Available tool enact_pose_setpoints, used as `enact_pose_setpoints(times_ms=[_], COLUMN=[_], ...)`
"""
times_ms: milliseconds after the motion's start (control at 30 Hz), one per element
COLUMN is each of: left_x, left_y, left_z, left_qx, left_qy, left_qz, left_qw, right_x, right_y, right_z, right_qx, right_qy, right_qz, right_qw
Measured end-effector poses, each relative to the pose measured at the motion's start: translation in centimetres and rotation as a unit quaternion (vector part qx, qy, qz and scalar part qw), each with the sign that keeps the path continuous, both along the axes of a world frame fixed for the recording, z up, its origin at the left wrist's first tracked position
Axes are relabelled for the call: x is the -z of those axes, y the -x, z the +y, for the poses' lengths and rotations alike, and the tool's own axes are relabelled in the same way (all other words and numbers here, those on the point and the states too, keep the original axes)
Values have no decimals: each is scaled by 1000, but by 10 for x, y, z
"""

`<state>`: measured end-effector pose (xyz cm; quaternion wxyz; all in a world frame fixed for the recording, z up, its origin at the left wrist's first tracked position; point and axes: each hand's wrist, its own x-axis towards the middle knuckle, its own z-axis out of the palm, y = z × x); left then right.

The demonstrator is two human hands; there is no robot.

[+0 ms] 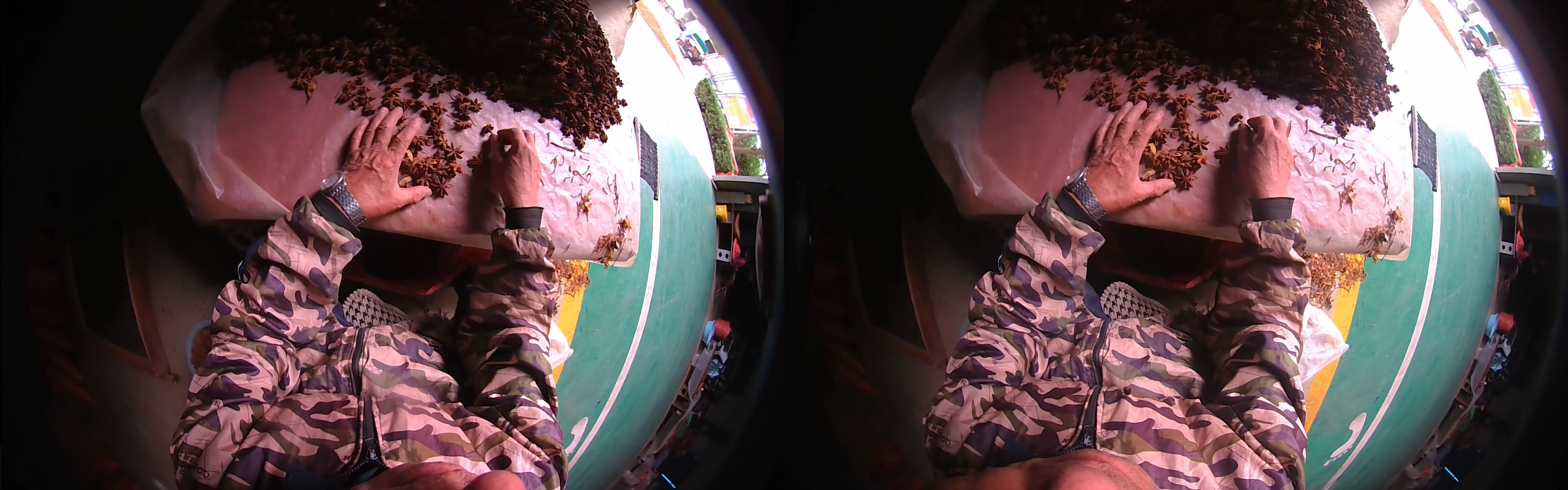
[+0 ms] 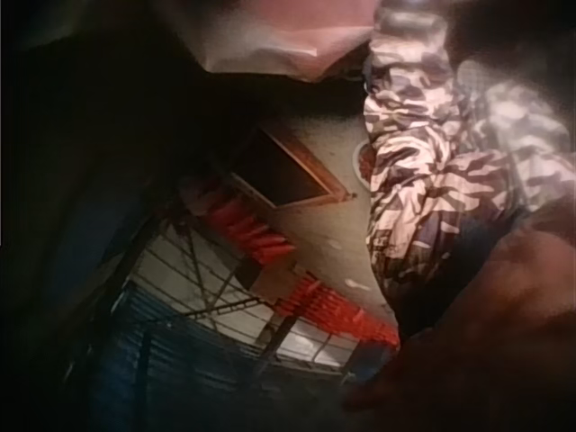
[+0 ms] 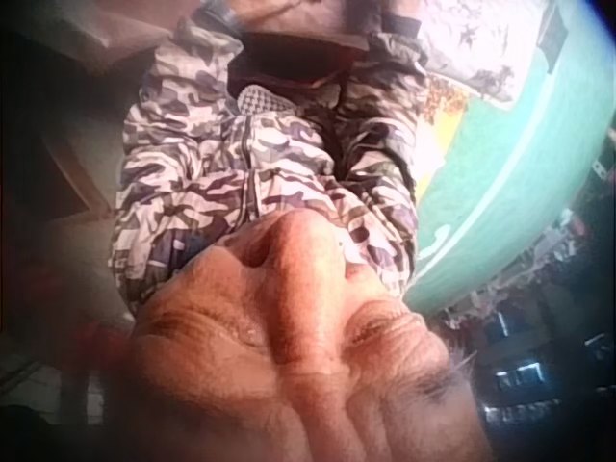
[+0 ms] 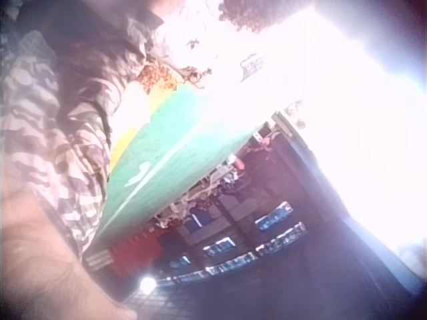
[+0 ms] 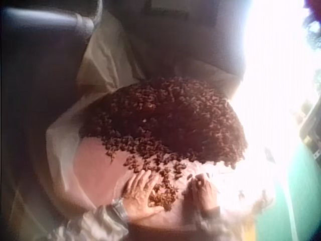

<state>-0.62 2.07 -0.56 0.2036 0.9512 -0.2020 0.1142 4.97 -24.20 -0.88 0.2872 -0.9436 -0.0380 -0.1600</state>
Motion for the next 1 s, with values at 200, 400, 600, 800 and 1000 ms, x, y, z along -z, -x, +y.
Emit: enact_pose_setpoints(times_ms=[200, 400, 600, 800, 1000], left_x=[-3, -2, -8, 1, 1], left_y=[-2, -8, -9, -22, -18], left_z=[13, 19, 30, 43, 40], left_qx=[6, -4, 19, -8, -20], left_qy=[-1, 3, 4, 123, 99], left_qz=[15, -6, 23, -19, -55], left_qw=[1000, 1000, 1000, 992, 993], right_x=[-18, -7, -15, -45, -24], right_y=[19, 18, 33, 64, 65], right_z=[19, 16, 34, 73, 77], right_qx=[-181, -210, -142, -293, -257], right_qy=[-177, 23, -21, -6, 52], right_qz=[46, -43, -95, 1, -46], right_qw=[966, 977, 985, 956, 964])
